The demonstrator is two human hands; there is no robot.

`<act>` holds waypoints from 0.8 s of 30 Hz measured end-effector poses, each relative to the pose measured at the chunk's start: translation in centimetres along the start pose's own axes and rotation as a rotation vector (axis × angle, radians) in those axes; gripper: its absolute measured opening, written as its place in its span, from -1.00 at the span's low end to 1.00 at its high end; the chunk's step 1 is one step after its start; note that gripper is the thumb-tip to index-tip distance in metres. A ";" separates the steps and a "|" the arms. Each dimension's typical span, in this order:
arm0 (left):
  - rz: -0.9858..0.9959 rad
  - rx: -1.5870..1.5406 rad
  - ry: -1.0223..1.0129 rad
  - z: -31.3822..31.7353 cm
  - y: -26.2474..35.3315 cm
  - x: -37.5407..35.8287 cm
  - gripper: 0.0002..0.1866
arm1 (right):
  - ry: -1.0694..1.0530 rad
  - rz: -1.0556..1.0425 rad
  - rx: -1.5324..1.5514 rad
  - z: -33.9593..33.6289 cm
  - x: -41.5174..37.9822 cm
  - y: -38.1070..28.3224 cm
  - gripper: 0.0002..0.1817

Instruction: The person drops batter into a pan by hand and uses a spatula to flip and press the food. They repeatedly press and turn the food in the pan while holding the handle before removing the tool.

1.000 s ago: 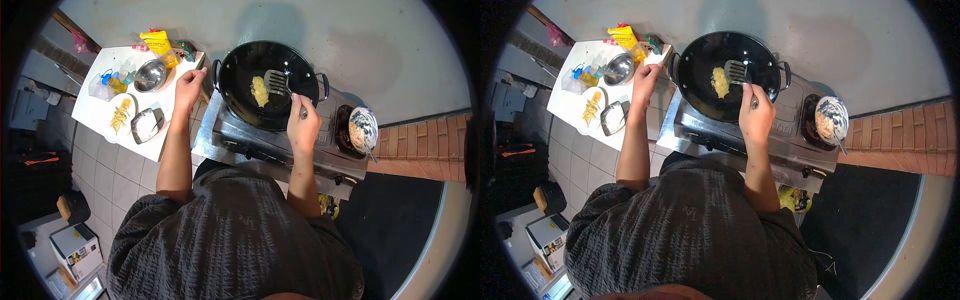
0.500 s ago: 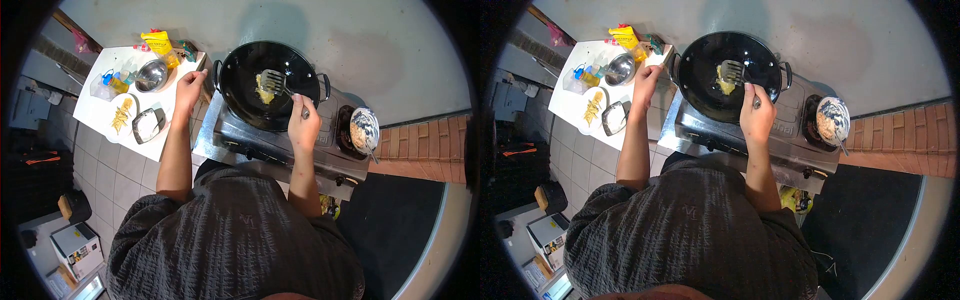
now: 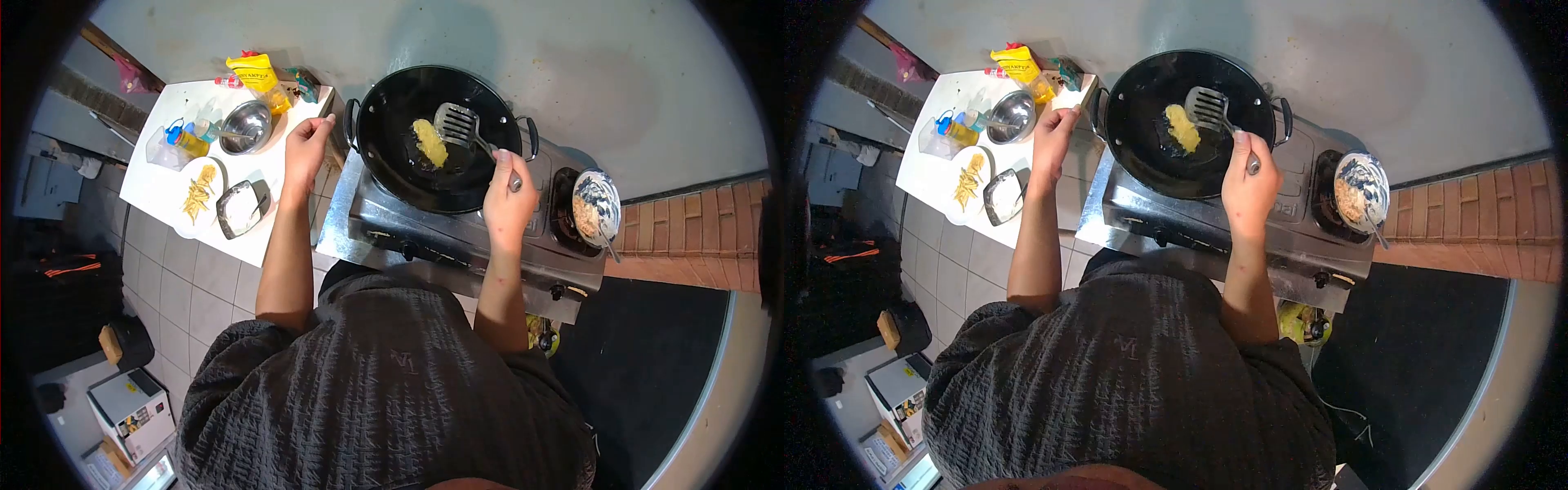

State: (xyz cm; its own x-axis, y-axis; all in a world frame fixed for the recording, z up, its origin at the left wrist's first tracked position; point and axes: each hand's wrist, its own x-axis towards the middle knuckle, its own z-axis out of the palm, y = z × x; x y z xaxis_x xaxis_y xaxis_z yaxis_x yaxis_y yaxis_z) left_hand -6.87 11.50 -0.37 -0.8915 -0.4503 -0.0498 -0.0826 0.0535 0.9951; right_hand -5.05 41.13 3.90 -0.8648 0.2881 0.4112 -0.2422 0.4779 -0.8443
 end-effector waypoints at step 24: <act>-0.023 0.018 0.029 -0.4 0.8 -0.3 -0.74 | -0.205 -0.276 -0.038 0.4 -0.1 -0.9 -0.80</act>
State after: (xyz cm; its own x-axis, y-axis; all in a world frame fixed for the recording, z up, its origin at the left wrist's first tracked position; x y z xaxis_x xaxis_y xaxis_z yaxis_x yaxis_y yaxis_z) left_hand -6.46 11.31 0.44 -0.8759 -0.4774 -0.0702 -0.1116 0.0590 0.9920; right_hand -4.98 40.32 4.47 -0.8403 -0.0268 0.5414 -0.4658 0.5464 -0.6960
